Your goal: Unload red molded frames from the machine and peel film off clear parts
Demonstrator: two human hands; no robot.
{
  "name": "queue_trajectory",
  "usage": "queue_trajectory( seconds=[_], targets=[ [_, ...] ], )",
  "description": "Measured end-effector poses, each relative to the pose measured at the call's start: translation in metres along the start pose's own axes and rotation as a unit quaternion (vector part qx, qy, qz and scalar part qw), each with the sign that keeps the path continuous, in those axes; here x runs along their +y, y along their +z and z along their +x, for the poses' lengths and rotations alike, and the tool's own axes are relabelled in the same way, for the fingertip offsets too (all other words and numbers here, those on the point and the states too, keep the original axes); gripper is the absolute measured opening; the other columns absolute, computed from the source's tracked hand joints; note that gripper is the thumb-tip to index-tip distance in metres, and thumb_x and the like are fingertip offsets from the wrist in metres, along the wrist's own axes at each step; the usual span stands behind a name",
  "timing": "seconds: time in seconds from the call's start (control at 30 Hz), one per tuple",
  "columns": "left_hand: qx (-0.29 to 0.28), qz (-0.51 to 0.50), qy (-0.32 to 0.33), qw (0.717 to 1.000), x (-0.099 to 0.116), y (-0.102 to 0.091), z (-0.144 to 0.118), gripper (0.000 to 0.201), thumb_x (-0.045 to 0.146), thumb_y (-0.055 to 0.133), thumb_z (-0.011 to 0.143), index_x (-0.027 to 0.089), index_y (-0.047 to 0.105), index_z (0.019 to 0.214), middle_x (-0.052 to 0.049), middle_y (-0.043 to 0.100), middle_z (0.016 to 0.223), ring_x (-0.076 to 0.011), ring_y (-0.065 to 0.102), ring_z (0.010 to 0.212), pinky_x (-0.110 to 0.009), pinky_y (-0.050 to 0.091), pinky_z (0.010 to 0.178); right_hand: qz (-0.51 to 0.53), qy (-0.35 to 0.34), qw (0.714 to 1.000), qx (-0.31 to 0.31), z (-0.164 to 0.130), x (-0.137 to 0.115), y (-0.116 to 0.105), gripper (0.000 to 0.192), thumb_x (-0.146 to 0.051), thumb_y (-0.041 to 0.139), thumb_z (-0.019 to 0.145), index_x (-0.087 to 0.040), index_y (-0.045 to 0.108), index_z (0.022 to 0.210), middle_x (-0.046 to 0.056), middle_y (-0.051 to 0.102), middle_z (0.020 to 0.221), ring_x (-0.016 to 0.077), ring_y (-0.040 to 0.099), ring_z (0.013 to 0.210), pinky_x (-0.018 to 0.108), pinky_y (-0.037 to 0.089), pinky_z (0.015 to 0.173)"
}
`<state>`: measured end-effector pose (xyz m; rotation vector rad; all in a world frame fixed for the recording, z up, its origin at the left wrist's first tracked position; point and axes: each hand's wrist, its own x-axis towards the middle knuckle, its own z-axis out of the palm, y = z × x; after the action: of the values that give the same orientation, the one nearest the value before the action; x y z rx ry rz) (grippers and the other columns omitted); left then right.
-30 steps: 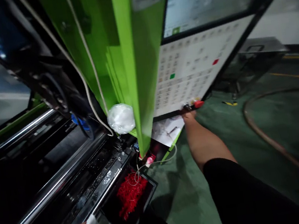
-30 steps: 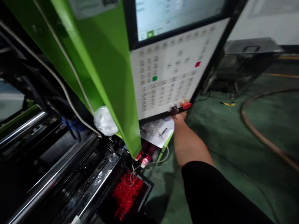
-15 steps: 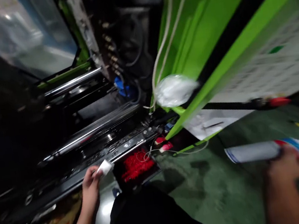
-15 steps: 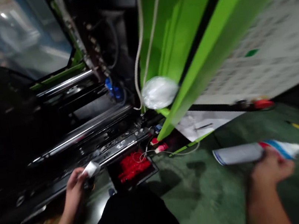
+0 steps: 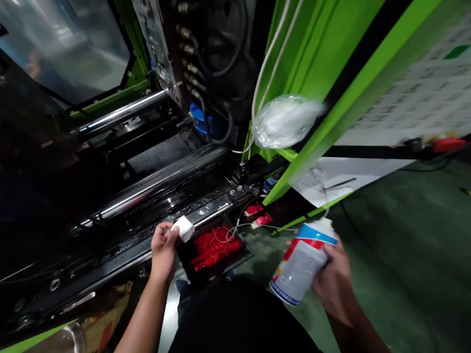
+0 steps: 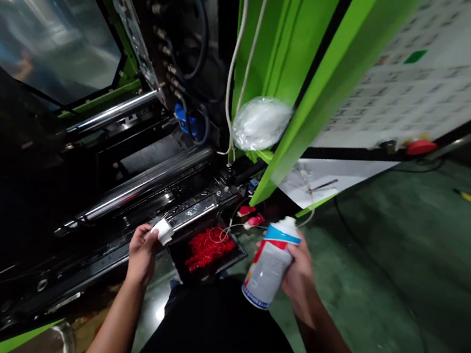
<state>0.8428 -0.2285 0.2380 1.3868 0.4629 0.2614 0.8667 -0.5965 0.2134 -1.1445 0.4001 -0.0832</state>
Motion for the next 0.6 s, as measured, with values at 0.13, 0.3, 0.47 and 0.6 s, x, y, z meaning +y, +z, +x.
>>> queue_trajectory(
  seconds=[0.13,0.3,0.47,0.6],
  targets=[
    [-0.002,-0.026,-0.037,0.999,-0.006,0.002,-0.012,0.037,0.043,0.078,0.084,0.021,0.052,0.1,0.002,0.06,0.076,-0.0119,0.055,0.062,-0.021,0.044,0.061,0.03,0.097,0.978,-0.182,-0.014,-0.011,0.045,0.07,-0.05,0.081,0.072,-0.028,0.053,0.131,0.009,0.071,0.107,0.0258,0.073,0.075,0.044,0.064,0.068],
    [0.007,-0.011,-0.026,1.0,-0.003,0.0,-0.031,0.036,0.038,0.08,0.081,0.023,0.055,0.102,0.001,0.065,0.085,-0.0125,0.058,0.066,-0.021,0.046,0.063,0.01,0.108,0.92,-0.376,-0.021,-0.011,0.084,0.063,-0.037,0.09,0.068,-0.026,0.059,0.122,0.01,0.069,0.121,0.0266,0.073,0.095,0.041,0.062,0.079],
    [-0.007,0.079,0.014,0.997,0.003,-0.008,-0.043,0.02,0.037,0.076,0.084,0.019,0.07,0.09,-0.01,0.068,0.128,-0.0262,0.064,0.114,-0.029,0.05,0.085,-0.115,0.069,0.881,-0.453,-0.024,-0.011,0.098,0.084,-0.036,0.082,0.082,-0.033,0.04,0.154,0.01,0.059,0.144,0.0243,0.066,0.116,0.041,0.053,0.101],
    [-0.016,0.153,0.025,0.988,0.005,-0.01,-0.049,0.029,0.04,0.071,0.088,0.019,0.078,0.107,-0.01,0.072,0.124,-0.0299,0.065,0.116,-0.037,0.047,0.099,-0.168,0.034,0.862,-0.477,-0.028,-0.016,0.107,0.075,-0.038,0.076,0.088,-0.031,0.044,0.154,0.009,0.052,0.152,0.0262,0.053,0.136,0.04,0.043,0.113]
  ],
)
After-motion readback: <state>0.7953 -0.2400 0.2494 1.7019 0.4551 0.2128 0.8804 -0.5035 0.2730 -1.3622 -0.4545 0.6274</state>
